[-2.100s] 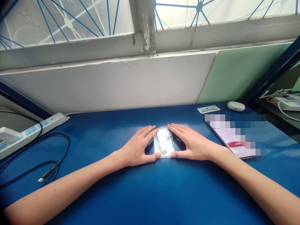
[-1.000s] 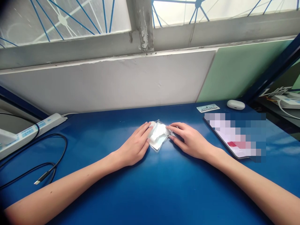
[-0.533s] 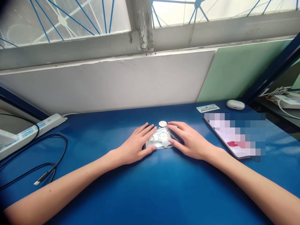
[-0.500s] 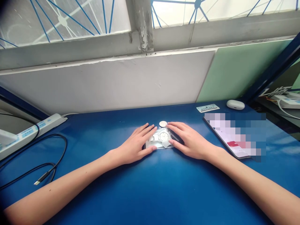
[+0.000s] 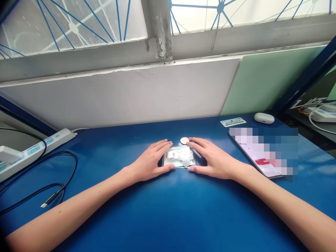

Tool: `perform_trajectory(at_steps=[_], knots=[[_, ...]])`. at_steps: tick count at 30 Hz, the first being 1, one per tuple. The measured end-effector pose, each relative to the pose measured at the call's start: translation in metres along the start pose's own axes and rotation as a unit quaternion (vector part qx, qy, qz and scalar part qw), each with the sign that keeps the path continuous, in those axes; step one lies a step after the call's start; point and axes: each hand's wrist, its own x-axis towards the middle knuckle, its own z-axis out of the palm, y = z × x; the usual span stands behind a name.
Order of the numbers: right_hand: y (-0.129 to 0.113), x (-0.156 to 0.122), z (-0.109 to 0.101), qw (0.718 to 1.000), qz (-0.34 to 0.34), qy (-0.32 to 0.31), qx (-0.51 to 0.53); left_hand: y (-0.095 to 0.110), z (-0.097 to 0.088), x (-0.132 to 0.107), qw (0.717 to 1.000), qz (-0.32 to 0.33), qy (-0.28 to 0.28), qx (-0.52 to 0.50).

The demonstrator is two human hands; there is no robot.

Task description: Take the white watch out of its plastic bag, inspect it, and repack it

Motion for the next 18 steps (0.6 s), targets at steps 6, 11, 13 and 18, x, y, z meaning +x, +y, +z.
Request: perform_trajectory(at_steps=[6, 11, 13, 18], knots=[[0.005, -0.001, -0.004, 1.000, 0.020, -0.017, -0.008, 0.002, 0.000, 0.000, 1.000, -0.030, -0.001, 0.009], [0.005, 0.000, -0.009, 0.999, 0.013, -0.034, -0.012, 0.001, 0.001, 0.000, 0.999, -0.042, 0.002, 0.014], [0.006, 0.000, -0.010, 0.999, 0.012, -0.038, -0.015, 0.001, 0.002, 0.000, 0.999, -0.039, 0.003, 0.014], [0.009, 0.001, -0.011, 0.999, 0.023, -0.034, -0.006, 0.002, 0.001, 0.001, 0.999, -0.043, 0.015, 0.013]])
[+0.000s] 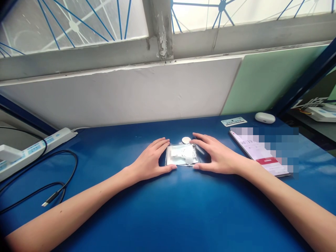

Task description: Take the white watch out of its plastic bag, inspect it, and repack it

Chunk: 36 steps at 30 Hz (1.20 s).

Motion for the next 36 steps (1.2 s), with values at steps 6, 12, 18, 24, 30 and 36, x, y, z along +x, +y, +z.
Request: perform_trajectory(at_steps=[6, 12, 18, 24, 30, 36], knots=[[0.004, 0.000, -0.001, 0.999, 0.016, -0.007, 0.030, 0.000, 0.000, -0.001, 1.000, 0.002, 0.001, -0.003], [0.005, 0.000, 0.000, 1.000, 0.013, -0.007, 0.026, -0.002, 0.000, 0.000, 1.000, 0.007, -0.001, -0.006], [0.006, 0.000, 0.000, 1.000, 0.011, -0.006, 0.027, -0.002, 0.001, 0.000, 1.000, 0.007, 0.006, -0.007], [0.009, -0.001, 0.002, 1.000, 0.001, -0.004, 0.003, -0.001, -0.001, -0.001, 0.999, 0.031, 0.006, -0.001], [0.007, 0.001, 0.005, 0.998, -0.054, 0.032, -0.008, -0.001, -0.002, 0.000, 0.999, 0.045, 0.009, -0.004], [-0.004, 0.004, 0.005, 0.983, -0.105, 0.133, 0.068, -0.004, -0.003, -0.002, 0.994, 0.089, 0.030, -0.064]])
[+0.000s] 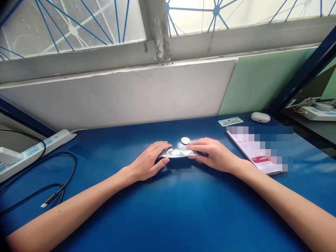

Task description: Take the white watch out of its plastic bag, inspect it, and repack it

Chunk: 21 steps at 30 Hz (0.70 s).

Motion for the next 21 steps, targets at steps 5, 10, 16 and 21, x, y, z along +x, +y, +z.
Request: perform_trajectory(at_steps=[5, 10, 16, 21], knots=[[-0.008, 0.004, 0.003, 0.984, 0.127, 0.024, 0.124, -0.002, 0.005, -0.003, 0.999, -0.021, 0.036, -0.023], [-0.011, 0.009, 0.012, 0.953, 0.210, 0.022, 0.218, -0.003, 0.010, -0.003, 0.996, -0.018, 0.087, -0.025], [-0.015, 0.010, 0.012, 0.952, 0.199, 0.019, 0.232, -0.002, 0.006, 0.000, 0.998, -0.014, 0.065, 0.009], [-0.013, 0.009, 0.015, 0.981, 0.140, 0.036, 0.128, 0.000, 0.002, 0.003, 0.999, -0.033, 0.031, 0.009]])
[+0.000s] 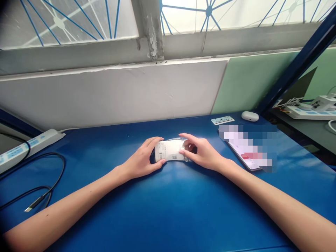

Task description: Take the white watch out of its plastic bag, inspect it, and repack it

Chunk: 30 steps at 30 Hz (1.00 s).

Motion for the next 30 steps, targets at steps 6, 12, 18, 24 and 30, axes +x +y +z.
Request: perform_trajectory(at_steps=[6, 12, 18, 24, 30], knots=[[0.010, -0.001, -0.006, 0.990, -0.049, -0.002, -0.135, -0.001, 0.001, 0.001, 0.999, -0.022, -0.029, 0.024], [0.014, -0.003, -0.017, 0.970, -0.056, -0.109, -0.210, 0.001, -0.003, 0.003, 0.997, -0.024, -0.059, 0.044], [0.013, -0.003, -0.017, 0.971, -0.026, -0.122, -0.203, -0.007, -0.012, 0.004, 0.993, -0.009, -0.108, 0.054], [0.012, -0.003, -0.015, 0.972, -0.025, -0.119, -0.200, -0.011, -0.013, 0.004, 0.994, 0.022, -0.090, 0.057], [0.011, -0.002, -0.013, 0.970, -0.038, -0.112, -0.215, -0.009, -0.010, 0.004, 0.995, 0.009, -0.084, 0.057]])
